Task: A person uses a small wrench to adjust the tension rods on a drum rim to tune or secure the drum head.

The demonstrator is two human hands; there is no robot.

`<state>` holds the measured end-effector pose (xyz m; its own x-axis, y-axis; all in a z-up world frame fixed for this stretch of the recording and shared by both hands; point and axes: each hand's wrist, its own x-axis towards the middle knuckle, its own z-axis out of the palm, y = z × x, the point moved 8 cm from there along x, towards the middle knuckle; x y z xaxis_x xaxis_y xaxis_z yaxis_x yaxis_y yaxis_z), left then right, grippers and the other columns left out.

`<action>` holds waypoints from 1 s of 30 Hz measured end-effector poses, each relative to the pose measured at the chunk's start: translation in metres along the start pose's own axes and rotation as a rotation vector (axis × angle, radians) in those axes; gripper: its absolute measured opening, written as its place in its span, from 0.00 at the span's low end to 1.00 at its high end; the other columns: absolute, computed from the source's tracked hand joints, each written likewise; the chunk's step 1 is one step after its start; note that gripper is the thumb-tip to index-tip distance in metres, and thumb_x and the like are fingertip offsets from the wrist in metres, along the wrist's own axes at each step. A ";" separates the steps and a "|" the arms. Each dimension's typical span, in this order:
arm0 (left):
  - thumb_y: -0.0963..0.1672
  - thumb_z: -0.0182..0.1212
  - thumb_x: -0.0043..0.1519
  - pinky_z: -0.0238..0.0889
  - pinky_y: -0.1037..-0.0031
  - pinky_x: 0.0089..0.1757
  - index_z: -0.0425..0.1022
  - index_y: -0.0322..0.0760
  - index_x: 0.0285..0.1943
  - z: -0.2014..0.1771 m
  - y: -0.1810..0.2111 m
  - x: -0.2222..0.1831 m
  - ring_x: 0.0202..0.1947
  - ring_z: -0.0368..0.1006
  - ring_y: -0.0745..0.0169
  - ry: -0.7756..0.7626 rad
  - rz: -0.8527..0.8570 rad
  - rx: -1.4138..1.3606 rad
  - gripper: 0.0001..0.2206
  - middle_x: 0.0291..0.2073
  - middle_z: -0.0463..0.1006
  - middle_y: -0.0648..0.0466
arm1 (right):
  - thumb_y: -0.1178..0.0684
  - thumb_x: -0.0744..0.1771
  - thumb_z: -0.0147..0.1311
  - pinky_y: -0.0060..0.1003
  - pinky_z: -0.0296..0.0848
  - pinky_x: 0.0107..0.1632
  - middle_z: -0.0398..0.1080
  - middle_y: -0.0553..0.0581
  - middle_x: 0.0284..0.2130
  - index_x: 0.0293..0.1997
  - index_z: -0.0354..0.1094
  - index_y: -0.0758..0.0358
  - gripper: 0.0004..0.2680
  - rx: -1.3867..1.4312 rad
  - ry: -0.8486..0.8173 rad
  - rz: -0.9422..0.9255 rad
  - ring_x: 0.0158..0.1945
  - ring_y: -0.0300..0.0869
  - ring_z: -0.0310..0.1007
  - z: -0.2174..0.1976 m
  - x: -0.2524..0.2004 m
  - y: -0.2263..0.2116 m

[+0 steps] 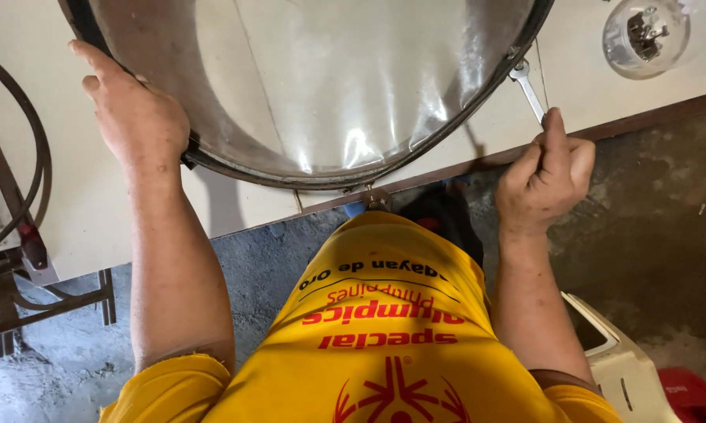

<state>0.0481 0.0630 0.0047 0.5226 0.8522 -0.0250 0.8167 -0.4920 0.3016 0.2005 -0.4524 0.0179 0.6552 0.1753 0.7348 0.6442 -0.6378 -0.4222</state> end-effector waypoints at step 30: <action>0.35 0.53 0.69 0.70 0.50 0.53 0.35 0.36 0.79 -0.012 0.005 -0.006 0.59 0.73 0.34 0.031 -0.018 0.094 0.33 0.64 0.68 0.35 | 0.66 0.72 0.58 0.35 0.63 0.48 0.72 0.58 0.42 0.53 0.76 0.70 0.05 0.547 -1.280 -0.094 0.44 0.43 0.69 0.113 0.176 0.111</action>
<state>0.0460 0.0573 0.0176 0.5006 0.8657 0.0002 0.8462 -0.4895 0.2105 0.4320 -0.4071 0.0408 0.3113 0.9458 -0.0927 0.5815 -0.2667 -0.7686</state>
